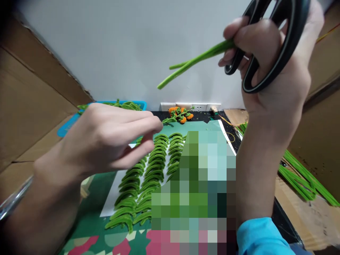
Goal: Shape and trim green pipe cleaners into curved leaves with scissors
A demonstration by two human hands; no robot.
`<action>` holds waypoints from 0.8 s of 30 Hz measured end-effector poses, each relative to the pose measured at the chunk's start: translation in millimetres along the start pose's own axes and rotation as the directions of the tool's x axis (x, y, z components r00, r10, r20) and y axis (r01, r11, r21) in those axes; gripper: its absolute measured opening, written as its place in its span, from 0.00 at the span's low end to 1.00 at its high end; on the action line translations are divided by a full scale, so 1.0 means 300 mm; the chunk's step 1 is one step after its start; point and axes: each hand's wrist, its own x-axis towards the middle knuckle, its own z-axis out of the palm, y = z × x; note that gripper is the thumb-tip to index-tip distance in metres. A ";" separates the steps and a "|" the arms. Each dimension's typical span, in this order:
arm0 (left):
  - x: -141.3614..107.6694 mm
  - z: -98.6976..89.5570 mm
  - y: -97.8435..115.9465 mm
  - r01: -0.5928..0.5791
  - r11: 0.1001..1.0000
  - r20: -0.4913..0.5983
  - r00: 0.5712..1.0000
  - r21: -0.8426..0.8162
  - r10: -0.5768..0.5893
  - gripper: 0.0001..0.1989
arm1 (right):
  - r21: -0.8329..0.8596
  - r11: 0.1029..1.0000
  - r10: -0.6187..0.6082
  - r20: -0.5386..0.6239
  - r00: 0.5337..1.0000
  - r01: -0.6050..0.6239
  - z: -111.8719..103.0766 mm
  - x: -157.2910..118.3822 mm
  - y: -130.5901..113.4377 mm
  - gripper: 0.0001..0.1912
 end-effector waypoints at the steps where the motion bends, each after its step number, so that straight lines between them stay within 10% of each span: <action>1: 0.002 -0.001 -0.018 0.028 0.999 -0.001 1.000 0.045 -0.028 0.13 | 0.033 0.998 -0.054 0.069 0.996 0.051 0.003 0.000 0.005 0.18; 10: -0.022 -0.027 -0.066 0.197 0.958 -0.333 0.935 0.209 -0.120 0.08 | 0.087 0.991 0.067 0.333 0.941 -0.101 0.078 -0.067 -0.010 0.17; 24: -0.028 -0.002 -0.064 0.108 0.959 -0.265 0.964 0.261 -0.036 0.16 | 0.042 0.950 0.238 0.549 0.802 -0.310 0.147 -0.128 -0.022 0.19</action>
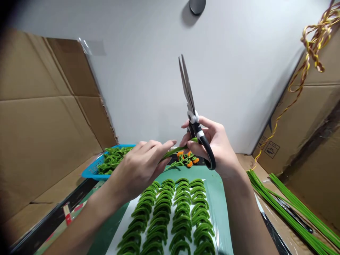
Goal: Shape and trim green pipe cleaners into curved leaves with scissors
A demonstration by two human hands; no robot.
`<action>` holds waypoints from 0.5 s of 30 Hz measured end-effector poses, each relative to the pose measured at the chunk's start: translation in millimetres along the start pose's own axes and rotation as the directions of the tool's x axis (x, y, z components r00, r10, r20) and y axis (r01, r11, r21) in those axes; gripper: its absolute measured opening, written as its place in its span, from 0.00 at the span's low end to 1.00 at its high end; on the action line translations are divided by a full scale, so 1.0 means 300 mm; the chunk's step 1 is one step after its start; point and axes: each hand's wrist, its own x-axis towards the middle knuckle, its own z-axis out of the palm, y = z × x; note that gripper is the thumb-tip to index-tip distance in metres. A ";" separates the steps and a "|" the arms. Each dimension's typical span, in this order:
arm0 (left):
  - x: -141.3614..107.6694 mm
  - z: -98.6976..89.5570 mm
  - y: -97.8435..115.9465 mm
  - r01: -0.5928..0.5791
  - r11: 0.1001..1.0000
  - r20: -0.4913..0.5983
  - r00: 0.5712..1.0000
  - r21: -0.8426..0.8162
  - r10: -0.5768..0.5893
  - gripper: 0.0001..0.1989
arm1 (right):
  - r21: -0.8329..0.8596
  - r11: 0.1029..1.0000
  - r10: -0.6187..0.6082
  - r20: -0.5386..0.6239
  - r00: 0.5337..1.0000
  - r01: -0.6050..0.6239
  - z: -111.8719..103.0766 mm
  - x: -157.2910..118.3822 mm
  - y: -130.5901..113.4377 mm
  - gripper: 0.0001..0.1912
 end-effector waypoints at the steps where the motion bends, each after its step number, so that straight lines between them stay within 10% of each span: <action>1: 0.000 0.003 0.000 -0.004 1.000 0.009 1.000 0.018 0.004 0.13 | 0.007 1.000 0.013 0.010 1.000 -0.013 0.001 0.001 0.001 0.19; 8: -0.012 0.012 -0.006 0.023 1.000 0.081 0.996 -0.011 -0.022 0.12 | -0.030 0.997 0.075 0.052 0.996 -0.074 -0.005 0.000 0.008 0.20; 15: -0.035 0.001 -0.037 0.137 0.990 0.180 0.975 -0.018 -0.132 0.11 | -0.209 0.972 0.079 -0.147 0.986 -0.109 -0.021 0.007 0.001 0.26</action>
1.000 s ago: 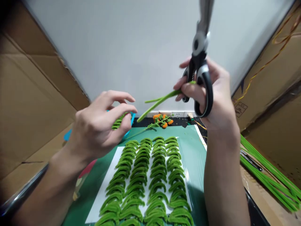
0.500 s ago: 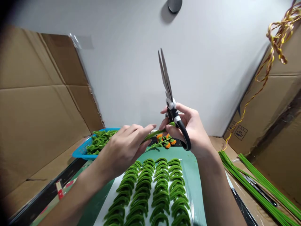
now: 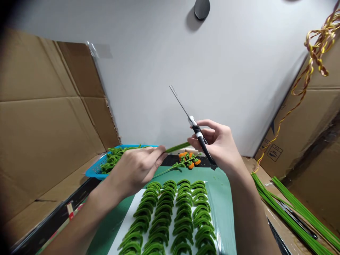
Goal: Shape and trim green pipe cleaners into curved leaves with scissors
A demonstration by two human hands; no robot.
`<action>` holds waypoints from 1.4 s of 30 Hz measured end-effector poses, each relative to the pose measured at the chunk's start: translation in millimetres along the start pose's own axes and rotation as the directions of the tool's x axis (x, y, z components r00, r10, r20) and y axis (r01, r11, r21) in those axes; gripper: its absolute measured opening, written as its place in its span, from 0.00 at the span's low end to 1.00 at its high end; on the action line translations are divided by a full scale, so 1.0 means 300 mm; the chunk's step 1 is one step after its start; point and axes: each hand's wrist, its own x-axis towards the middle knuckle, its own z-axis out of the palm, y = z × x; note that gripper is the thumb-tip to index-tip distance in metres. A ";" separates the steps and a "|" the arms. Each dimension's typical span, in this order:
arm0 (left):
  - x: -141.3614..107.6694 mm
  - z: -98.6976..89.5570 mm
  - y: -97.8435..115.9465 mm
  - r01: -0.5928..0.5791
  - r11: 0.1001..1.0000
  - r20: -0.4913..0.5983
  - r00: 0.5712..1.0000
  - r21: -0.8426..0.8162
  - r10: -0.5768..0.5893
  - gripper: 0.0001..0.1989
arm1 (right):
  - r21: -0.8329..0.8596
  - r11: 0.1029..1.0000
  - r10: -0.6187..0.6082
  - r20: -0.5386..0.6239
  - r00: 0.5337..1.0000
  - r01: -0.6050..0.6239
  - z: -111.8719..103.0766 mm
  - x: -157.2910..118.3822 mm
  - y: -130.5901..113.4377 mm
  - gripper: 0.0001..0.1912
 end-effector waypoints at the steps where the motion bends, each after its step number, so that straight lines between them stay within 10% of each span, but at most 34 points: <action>1: -0.002 -0.007 -0.006 0.043 0.999 0.015 0.999 -0.019 -0.042 0.12 | -0.035 0.999 -0.003 -0.028 1.000 0.002 -0.006 0.000 0.002 0.25; 11: 0.000 -0.094 -0.025 0.445 0.623 0.258 0.892 -0.644 -0.371 0.20 | -0.343 0.933 -0.185 -0.186 0.965 0.112 -0.090 -0.003 0.017 0.29; 20: -0.021 -0.105 -0.038 0.501 0.348 0.340 0.836 -0.792 -0.431 0.24 | -0.302 0.953 0.092 0.237 0.967 -0.016 -0.161 -0.042 0.021 0.32; 29: -0.014 -0.109 -0.069 0.459 0.038 0.412 0.828 -0.888 -0.379 0.19 | -0.433 0.898 0.016 0.204 0.979 0.076 -0.099 -0.019 0.001 0.27; 35: -0.023 -0.125 -0.092 0.519 -0.022 0.505 0.820 -0.854 -0.270 0.21 | -0.490 0.867 -0.040 0.115 0.993 0.092 -0.058 -0.007 0.021 0.22; 42: -0.034 -0.115 -0.084 0.549 0.112 0.482 0.800 -0.828 -0.358 0.22 | -0.688 0.708 -0.216 0.000 0.976 0.156 -0.017 0.013 0.064 0.17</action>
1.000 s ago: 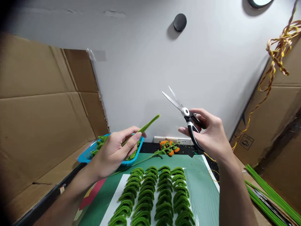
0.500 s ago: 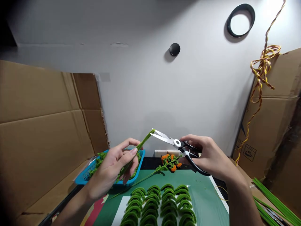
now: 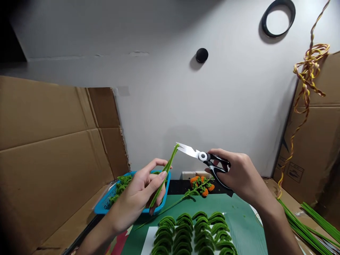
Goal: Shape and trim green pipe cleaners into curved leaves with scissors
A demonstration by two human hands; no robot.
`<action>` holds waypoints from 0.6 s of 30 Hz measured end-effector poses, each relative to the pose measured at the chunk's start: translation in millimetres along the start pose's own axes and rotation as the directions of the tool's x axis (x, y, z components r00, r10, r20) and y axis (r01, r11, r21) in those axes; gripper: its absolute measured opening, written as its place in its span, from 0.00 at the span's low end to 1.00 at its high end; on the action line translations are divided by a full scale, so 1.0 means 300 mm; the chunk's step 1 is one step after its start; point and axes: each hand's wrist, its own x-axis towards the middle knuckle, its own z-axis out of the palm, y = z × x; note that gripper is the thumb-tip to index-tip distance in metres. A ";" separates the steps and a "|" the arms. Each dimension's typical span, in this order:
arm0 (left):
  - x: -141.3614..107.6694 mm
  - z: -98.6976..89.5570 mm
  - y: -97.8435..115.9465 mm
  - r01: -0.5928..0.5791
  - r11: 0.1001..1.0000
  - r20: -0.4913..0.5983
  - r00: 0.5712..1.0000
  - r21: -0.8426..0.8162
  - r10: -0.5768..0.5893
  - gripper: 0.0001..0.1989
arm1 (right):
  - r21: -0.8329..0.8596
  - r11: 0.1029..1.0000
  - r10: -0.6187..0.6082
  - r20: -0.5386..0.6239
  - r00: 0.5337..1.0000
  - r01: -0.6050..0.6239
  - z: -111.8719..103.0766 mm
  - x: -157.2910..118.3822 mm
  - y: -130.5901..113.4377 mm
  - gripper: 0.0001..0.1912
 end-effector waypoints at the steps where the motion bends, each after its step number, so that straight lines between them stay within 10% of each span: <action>1: -0.001 0.002 -0.002 -0.001 0.999 -0.021 1.000 0.039 0.002 0.22 | -0.029 0.999 -0.017 -0.028 0.999 0.016 0.008 0.002 -0.006 0.16; 10: 0.005 0.004 -0.007 0.004 0.997 -0.034 0.999 0.077 -0.001 0.23 | -0.260 0.961 -0.158 -0.221 0.962 0.098 0.077 -0.001 -0.041 0.19; 18: 0.031 -0.029 -0.020 -0.024 0.989 0.052 0.998 -0.146 0.032 0.21 | -0.290 0.923 -0.296 -0.112 0.948 0.254 0.086 -0.015 -0.061 0.27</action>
